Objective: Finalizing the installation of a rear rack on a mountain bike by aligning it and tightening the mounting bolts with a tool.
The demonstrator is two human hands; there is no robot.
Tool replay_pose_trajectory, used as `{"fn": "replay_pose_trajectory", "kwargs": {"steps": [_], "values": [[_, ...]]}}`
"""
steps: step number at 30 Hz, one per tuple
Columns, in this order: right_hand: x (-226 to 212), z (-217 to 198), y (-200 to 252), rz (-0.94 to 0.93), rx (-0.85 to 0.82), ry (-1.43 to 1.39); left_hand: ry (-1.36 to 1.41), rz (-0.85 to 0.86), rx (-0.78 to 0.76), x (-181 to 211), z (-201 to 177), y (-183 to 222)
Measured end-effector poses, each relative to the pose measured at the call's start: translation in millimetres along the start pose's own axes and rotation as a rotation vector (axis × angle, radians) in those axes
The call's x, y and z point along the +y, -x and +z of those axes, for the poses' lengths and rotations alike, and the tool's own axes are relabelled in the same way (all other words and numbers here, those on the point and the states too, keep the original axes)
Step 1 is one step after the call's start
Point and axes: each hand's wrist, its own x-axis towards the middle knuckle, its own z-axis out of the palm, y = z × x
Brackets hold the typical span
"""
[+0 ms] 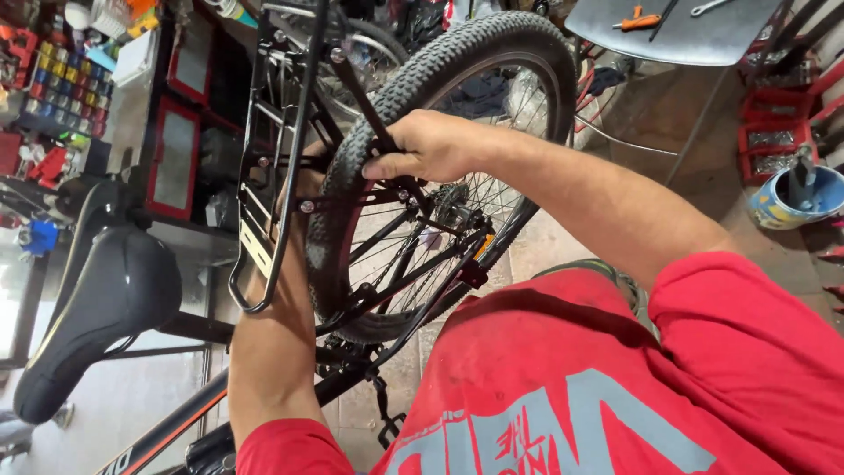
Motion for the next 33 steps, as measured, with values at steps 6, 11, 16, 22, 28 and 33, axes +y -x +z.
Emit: {"fn": "replay_pose_trajectory", "kwargs": {"steps": [6,11,16,22,28,33], "values": [[3.1,6.3,-3.7,0.022,0.039,0.027,-0.09,-0.039,-0.005,1.3,-1.6,21.2],[2.1,5.3,-5.9,0.034,0.058,0.065,-0.151,-0.068,-0.007,4.2,-3.2,26.8],[-22.5,-3.3,-0.6,0.065,0.062,0.1,-0.217,-0.112,0.008,9.4,-5.8,34.1],[-44.9,-13.0,9.6,0.232,0.003,0.121,-0.289,-0.174,0.012,44.8,-10.3,15.5],[-24.6,-14.2,11.7,0.231,-0.019,0.072,-0.356,-0.225,0.008,155.2,-29.0,-37.9],[-15.1,-15.3,9.6,-0.067,0.068,0.02,-0.379,-0.281,0.069,177.3,-30.2,-27.3]]}}
